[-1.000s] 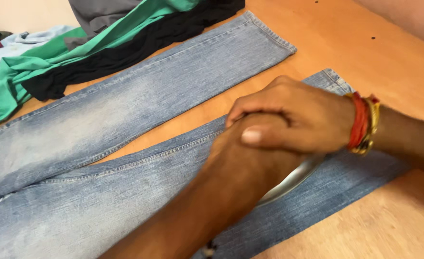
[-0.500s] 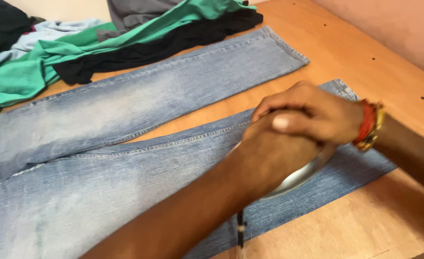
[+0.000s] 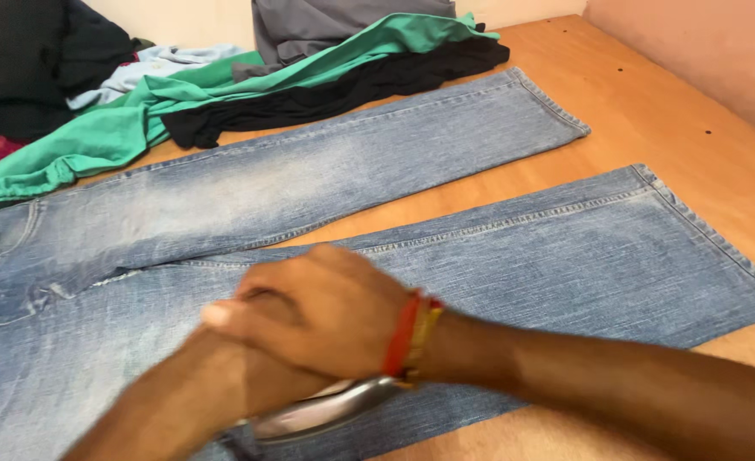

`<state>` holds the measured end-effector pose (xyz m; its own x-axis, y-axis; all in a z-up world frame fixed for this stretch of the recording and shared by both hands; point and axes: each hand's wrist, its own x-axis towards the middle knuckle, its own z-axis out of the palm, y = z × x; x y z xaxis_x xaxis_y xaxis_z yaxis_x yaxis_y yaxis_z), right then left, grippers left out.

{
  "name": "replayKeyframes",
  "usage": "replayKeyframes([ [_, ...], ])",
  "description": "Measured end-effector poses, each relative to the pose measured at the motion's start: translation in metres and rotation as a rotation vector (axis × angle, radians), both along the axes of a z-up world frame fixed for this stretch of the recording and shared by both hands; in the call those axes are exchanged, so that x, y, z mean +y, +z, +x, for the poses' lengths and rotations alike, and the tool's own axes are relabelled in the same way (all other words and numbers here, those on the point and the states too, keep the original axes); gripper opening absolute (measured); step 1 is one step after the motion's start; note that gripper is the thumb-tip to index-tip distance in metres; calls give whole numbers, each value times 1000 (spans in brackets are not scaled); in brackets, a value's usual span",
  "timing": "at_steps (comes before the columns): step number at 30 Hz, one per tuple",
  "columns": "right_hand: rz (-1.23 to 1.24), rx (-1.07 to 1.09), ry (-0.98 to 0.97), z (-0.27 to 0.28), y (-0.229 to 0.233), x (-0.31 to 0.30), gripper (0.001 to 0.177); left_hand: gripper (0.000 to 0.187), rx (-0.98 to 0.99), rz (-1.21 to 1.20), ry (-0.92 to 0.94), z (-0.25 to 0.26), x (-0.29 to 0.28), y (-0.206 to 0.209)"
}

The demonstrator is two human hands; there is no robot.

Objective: The person irons a pair of light blue jeans laid flat on a wooden table. They use a handheld electric iron to smooth the fabric, moving from the upper thigh area down to the lower leg, and then back up to the waistband area.

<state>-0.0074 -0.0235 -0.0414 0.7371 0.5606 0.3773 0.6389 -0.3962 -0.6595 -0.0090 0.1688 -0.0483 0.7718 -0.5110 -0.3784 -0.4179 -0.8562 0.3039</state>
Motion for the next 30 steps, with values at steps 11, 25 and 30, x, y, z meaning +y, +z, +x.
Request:
replayKeyframes([
  [11,-101,187,96,16,-7,94,77,32,33,107,294,1,69,-7],
  [25,35,-128,76,-10,-4,-16,43,33,-72,1,53,-14,-57,17],
  [30,-24,52,29,-12,8,-80,39,33,-139,-141,-120,-5,-128,18],
])
